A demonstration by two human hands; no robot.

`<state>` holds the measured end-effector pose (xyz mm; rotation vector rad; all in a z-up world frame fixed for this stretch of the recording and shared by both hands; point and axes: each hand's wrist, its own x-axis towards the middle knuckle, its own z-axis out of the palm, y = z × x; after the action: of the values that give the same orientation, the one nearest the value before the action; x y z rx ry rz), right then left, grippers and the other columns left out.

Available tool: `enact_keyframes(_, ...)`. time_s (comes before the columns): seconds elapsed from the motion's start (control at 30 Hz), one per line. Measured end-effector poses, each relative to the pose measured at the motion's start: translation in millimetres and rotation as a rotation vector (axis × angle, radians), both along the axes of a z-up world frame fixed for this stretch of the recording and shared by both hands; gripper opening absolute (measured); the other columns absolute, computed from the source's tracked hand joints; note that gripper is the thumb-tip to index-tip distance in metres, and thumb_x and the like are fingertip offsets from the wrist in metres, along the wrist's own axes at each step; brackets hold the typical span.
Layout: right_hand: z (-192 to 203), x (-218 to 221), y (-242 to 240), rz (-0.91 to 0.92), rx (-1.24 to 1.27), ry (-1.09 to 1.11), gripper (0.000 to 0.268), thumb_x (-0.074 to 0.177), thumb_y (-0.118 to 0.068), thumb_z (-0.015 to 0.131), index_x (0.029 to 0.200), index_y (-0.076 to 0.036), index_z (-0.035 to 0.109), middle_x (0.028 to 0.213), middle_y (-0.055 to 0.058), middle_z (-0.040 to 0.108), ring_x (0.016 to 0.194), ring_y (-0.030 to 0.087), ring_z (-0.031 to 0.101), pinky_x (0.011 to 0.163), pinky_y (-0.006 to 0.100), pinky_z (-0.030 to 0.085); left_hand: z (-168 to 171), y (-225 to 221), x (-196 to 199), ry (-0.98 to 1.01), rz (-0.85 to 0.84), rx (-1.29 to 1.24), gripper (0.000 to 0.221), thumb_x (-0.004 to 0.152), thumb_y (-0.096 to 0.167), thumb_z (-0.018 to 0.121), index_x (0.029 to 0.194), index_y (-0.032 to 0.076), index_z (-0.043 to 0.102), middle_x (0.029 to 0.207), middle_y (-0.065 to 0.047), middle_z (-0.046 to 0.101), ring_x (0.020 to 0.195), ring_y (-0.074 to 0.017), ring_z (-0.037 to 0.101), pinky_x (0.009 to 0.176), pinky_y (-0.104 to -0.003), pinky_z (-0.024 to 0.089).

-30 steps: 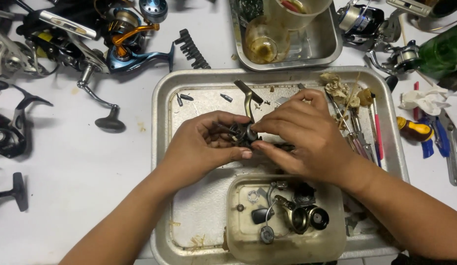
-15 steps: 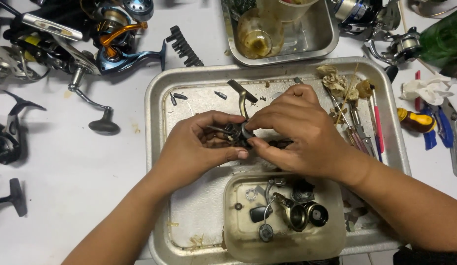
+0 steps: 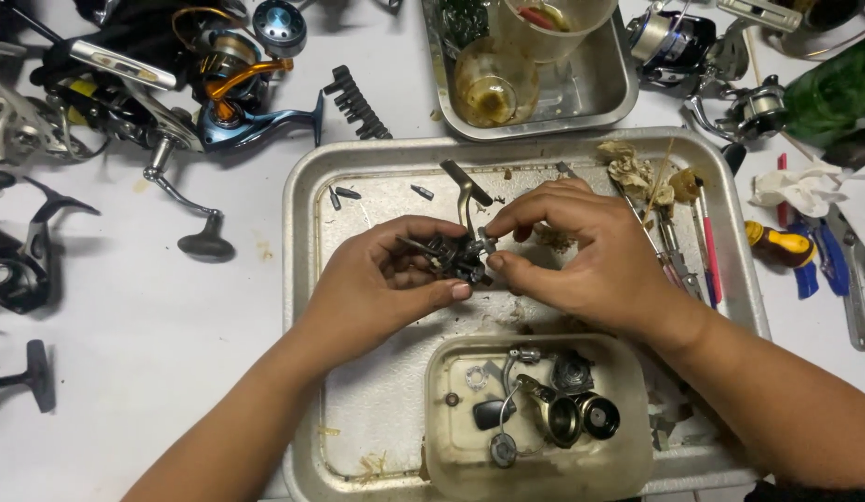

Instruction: Assembling and repairing the internal mechanical components of a fishing reel on a metal tray.

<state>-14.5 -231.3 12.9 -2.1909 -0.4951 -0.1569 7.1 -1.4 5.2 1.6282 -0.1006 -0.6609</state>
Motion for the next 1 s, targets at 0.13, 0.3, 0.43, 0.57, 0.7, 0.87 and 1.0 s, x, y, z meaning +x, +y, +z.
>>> enact_keyframes(0.13,3.9,1.4,-0.8,-0.091,0.146,0.217,0.022,0.082,-0.012,0.081,0.102,-0.005,0.075,0.099,0.007,0.078,0.090,0.015,0.074,0.084,0.023,0.061,2.4,-0.2,-1.3,0.007,0.011,-0.023,0.047,0.075,0.014,0.084,0.121,0.015,0.073,0.104,-0.004,0.079,0.090,-0.0111,0.077,0.089,-0.020,0.062)
enact_keyframes(0.3,-2.5,3.7,-5.5,-0.100,0.271,0.336,0.023,0.082,-0.011,0.080,0.103,-0.004,0.074,0.099,0.007,0.076,0.091,0.014,0.071,0.086,0.024,0.058,10.1,-0.3,-2.0,-0.063,-0.042,0.096,0.048,0.078,0.021,0.084,0.126,0.020,0.075,0.084,0.000,0.078,0.076,-0.0069,0.075,0.073,-0.017,0.056)
enact_keyframes(0.43,2.9,0.3,-2.0,-0.067,0.207,0.268,0.024,0.083,-0.013,0.079,0.105,-0.004,0.073,0.098,0.008,0.076,0.089,0.016,0.072,0.085,0.025,0.060,1.2,1.9,-1.2,-0.122,-0.043,0.026,0.057,0.075,0.026,0.082,0.131,0.021,0.070,0.118,-0.004,0.082,0.091,-0.0126,0.083,0.088,-0.021,0.064)
enact_keyframes(0.57,2.2,-0.8,-0.7,0.037,0.003,-0.103,0.019,0.084,-0.012,0.081,0.100,-0.005,0.074,0.100,0.008,0.077,0.094,0.020,0.073,0.092,0.034,0.054,1.1,2.9,0.1,-0.049,-0.051,-0.014,0.065,0.077,0.027,0.080,0.139,0.016,0.066,0.105,-0.006,0.085,0.092,-0.0114,0.081,0.088,-0.020,0.061)
enact_keyframes(0.7,5.1,-3.4,5.9,0.075,-0.068,-0.288,0.016,0.085,-0.013,0.081,0.095,-0.004,0.073,0.095,0.007,0.077,0.089,0.020,0.072,0.089,0.037,0.044,-12.7,4.1,0.0,-0.038,-0.040,-0.181,0.060,0.077,0.014,0.083,0.135,0.010,0.065,0.101,-0.009,0.079,0.090,-0.0132,0.077,0.087,-0.023,0.063)
enact_keyframes(0.87,-0.1,-5.1,5.6,0.096,-0.144,-0.375,0.018,0.086,-0.015,0.081,0.097,-0.004,0.073,0.096,0.007,0.078,0.088,0.021,0.072,0.091,0.040,0.041,-12.5,3.2,0.8,-0.041,-0.019,-0.157,0.052,0.073,0.012,0.086,0.123,0.008,0.069,0.101,-0.008,0.079,0.089,-0.0132,0.077,0.087,-0.024,0.064)
enact_keyframes(1.0,1.4,-5.9,7.2,0.113,-0.154,-0.413,0.017,0.086,-0.014,0.083,0.095,-0.005,0.073,0.095,0.007,0.078,0.087,0.021,0.072,0.092,0.040,0.040,-10.8,2.9,0.4,-0.070,-0.032,-0.134,0.052,0.071,0.012,0.088,0.120,0.009,0.070,0.102,-0.008,0.080,0.091,-0.0126,0.077,0.088,-0.024,0.065)
